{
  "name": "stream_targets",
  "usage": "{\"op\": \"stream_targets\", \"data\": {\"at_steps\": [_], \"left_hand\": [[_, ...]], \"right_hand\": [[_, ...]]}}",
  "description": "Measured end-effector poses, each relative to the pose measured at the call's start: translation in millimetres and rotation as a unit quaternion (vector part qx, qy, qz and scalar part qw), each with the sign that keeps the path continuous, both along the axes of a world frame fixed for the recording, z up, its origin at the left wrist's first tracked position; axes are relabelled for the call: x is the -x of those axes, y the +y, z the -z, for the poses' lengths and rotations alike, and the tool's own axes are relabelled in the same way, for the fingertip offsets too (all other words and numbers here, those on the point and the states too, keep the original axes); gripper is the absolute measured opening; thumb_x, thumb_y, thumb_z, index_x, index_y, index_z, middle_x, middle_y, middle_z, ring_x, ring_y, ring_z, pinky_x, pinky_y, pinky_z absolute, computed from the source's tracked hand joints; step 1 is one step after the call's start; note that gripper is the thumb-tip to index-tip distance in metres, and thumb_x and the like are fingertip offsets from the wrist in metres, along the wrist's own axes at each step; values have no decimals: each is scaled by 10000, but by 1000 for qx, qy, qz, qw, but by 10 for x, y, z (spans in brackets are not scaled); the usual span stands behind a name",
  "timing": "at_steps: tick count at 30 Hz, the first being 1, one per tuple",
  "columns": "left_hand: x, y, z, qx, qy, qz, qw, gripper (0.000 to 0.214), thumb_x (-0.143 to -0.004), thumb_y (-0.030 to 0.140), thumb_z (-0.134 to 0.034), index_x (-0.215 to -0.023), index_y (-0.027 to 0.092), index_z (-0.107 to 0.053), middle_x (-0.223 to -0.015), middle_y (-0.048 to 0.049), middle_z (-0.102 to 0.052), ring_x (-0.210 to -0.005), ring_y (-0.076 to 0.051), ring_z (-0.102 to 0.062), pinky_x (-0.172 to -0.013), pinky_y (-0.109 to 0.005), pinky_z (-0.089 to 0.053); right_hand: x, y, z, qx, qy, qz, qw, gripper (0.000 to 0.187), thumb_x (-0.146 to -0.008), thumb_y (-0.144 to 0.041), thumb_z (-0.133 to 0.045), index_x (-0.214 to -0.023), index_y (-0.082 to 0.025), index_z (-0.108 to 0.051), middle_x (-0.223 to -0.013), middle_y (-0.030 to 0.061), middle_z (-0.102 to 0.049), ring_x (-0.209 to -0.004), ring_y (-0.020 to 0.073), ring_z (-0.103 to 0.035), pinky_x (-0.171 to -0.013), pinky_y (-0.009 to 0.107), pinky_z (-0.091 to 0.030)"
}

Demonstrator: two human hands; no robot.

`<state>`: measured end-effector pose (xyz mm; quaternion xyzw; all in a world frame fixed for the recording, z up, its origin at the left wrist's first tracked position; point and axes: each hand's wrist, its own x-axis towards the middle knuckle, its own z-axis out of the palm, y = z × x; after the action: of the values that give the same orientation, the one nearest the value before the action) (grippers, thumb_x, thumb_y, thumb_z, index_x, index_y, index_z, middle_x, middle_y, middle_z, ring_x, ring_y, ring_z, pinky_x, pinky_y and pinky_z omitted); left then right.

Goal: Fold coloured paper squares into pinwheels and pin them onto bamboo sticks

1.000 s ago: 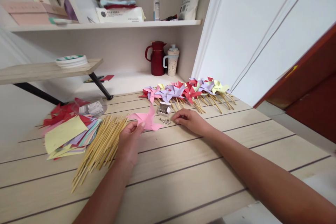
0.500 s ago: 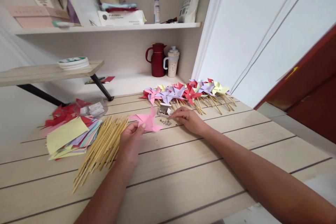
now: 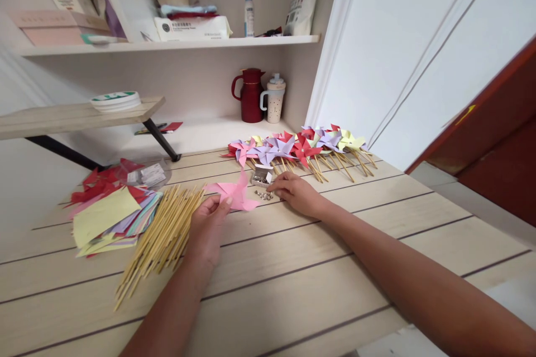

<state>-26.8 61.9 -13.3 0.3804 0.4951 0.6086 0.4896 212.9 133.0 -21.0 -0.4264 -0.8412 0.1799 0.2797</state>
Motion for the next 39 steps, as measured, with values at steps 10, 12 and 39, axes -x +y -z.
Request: {"op": "stream_targets", "data": {"at_steps": [10,12,39], "left_hand": [[-11,-11,-18,2,-3,-2,1000,196,-695,317,-797,-767,176,-682,-709,27,-615,-702,-121,-527,-706,-238,-396],[-13,-11,-17,2,-6,-3,1000,202,-689,318,-803,-769,175,-685,-709,28,-616,-700,-118,-524,-703,-237,-393],[6,-9,23,3,26,4,1000,226,-692,358,-797,-774,183,-680,-725,26,-629,-706,-127,-529,-700,-232,-387]], "right_hand": [[-137,-102,-168,41,2,-18,999,195,-889,-119,-585,-932,-205,-754,-983,71,-704,-952,214,-646,-899,362,-508],[-145,-107,-192,49,5,-19,999,190,-885,-117,-579,-891,-207,-746,-949,59,-711,-918,207,-648,-867,348,-505],[-83,-82,-112,66,38,-10,997,161,-831,-104,-603,-823,-200,-732,-911,54,-693,-863,190,-639,-810,314,-486]]}}
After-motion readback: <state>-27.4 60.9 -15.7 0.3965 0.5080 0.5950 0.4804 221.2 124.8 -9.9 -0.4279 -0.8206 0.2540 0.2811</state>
